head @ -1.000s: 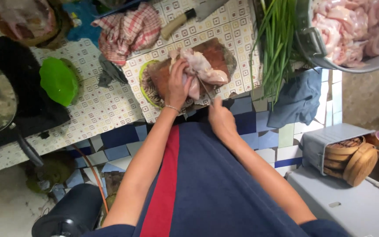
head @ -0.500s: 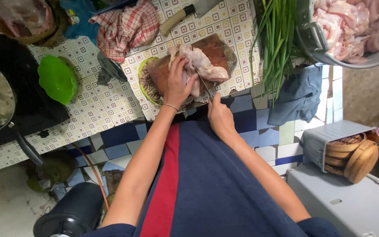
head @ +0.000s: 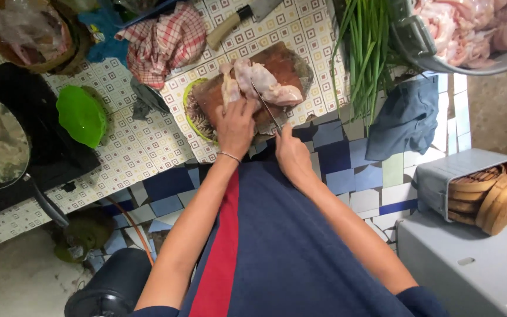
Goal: Cutting raw chicken into smaller pieces on a wooden cutting board using a kitchen knife.
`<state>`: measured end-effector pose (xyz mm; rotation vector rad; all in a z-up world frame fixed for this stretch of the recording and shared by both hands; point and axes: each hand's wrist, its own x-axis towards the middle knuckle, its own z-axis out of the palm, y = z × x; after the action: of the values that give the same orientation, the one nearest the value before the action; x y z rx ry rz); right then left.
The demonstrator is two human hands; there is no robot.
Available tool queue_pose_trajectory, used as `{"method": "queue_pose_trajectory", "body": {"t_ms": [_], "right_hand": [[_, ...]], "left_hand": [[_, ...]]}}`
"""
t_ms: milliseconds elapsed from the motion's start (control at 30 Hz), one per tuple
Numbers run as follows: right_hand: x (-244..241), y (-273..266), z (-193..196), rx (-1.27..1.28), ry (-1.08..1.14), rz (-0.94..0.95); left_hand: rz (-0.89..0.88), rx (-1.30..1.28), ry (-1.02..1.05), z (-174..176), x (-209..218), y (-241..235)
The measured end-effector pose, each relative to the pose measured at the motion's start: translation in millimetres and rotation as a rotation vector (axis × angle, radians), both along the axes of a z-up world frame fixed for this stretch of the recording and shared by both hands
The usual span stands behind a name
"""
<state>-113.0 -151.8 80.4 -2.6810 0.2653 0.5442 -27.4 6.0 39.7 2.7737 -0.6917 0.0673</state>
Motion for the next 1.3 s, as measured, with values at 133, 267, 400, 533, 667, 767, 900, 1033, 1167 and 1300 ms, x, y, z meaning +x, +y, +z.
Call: {"method": "queue_pose_trajectory", "body": {"t_ms": [133, 267, 400, 533, 667, 767, 900, 1033, 1167, 1300], "right_hand": [[-34, -15, 2, -0.042, 0.066, 0.036], [-14, 3, 2, -0.025, 0.044, -0.004], [8, 16, 19, 0.023, -0.052, -0.019], [-23, 3, 3, 0.016, 0.031, -0.049], [-27, 1, 10, -0.036, 0.055, -0.043], [-7, 13, 31, -0.005, 0.052, -0.065], [10, 29, 60, 0.117, 0.079, -0.135], [-24, 24, 28, 0.086, 0.085, -0.115], [-31, 31, 41, 0.095, 0.102, -0.115], [-45, 30, 45, 0.067, 0.138, -0.143]], "left_hand": [[-0.02, -0.029, 0.017, -27, 1, 21], [-0.066, -0.041, 0.038, -11, 3, 26], [-0.019, -0.029, 0.025, 18, 8, 29], [0.046, -0.092, 0.1, 23, 19, 45], [0.038, -0.126, 0.126, 23, 18, 48], [-0.069, -0.037, 0.097, 24, 14, 43], [-0.045, -0.102, -0.055, 11, 11, 32], [-0.018, -0.021, -0.127, 4, 19, 17], [-0.007, -0.055, -0.169, -12, 27, 13], [0.02, -0.092, -0.17, -10, 27, 10]]}}
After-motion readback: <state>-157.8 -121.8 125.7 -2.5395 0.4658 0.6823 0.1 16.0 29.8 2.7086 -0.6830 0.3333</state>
